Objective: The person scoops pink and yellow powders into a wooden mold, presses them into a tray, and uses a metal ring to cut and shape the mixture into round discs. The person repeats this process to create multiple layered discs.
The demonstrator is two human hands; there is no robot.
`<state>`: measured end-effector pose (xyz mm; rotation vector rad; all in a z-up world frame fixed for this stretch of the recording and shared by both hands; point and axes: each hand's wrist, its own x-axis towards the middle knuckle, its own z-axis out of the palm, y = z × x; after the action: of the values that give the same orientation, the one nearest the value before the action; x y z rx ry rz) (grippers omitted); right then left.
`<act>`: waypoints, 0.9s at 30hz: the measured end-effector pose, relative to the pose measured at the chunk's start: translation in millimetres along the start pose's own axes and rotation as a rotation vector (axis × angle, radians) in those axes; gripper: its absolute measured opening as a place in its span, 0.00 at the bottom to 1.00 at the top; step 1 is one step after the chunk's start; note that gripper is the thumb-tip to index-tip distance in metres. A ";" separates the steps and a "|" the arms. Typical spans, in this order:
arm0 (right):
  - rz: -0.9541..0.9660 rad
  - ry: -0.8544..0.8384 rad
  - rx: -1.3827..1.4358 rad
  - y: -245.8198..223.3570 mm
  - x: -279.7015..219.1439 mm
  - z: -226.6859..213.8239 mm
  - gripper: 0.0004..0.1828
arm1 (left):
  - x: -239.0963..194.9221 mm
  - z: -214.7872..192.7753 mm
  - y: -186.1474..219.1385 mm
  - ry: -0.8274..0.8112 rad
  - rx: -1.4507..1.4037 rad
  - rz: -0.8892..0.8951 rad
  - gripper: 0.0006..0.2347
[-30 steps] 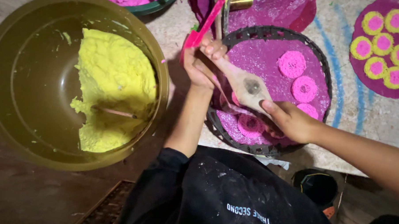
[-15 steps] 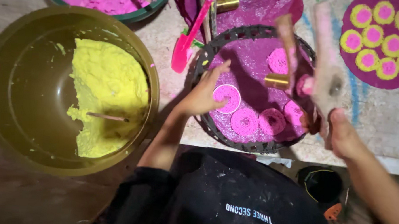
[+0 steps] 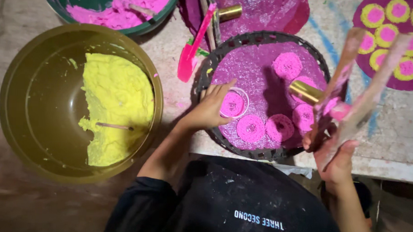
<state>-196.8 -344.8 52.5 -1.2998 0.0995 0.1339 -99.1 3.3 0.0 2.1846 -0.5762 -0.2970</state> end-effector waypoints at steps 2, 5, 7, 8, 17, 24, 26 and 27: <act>-0.024 0.029 0.010 -3.6 -2.4 -5.3 0.56 | 14.0 -1.1 1.3 0.055 -0.032 0.071 0.48; -0.055 0.042 0.047 -10.5 -9.1 -14.3 0.55 | 50.9 10.3 6.6 0.066 -0.028 0.144 0.49; -0.069 0.044 0.075 -12.1 -12.2 -17.4 0.52 | 72.8 26.1 10.0 0.045 -0.003 0.166 0.50; -0.080 0.062 0.045 -13.3 -14.1 -19.4 0.55 | 83.0 35.1 12.6 0.032 0.013 0.173 0.51; -0.116 0.170 -0.060 -1.5 -47.9 -48.1 0.62 | 112.2 88.3 12.7 -0.066 -0.002 0.147 0.54; -0.032 0.105 -0.182 9.4 -56.1 -78.1 0.58 | 116.6 95.6 12.5 0.002 -0.114 0.106 0.45; 0.088 0.061 -0.337 5.6 -45.5 -85.4 0.55 | 120.3 89.5 20.0 0.091 -0.151 0.095 0.40; 0.165 0.025 -0.427 1.5 -37.1 -88.3 0.51 | 123.3 85.9 26.2 0.136 -0.171 0.092 0.38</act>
<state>-233.5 -431.2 33.2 -1.7190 0.2079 0.2919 -34.4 -130.4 -34.6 1.9897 -0.5521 -0.1419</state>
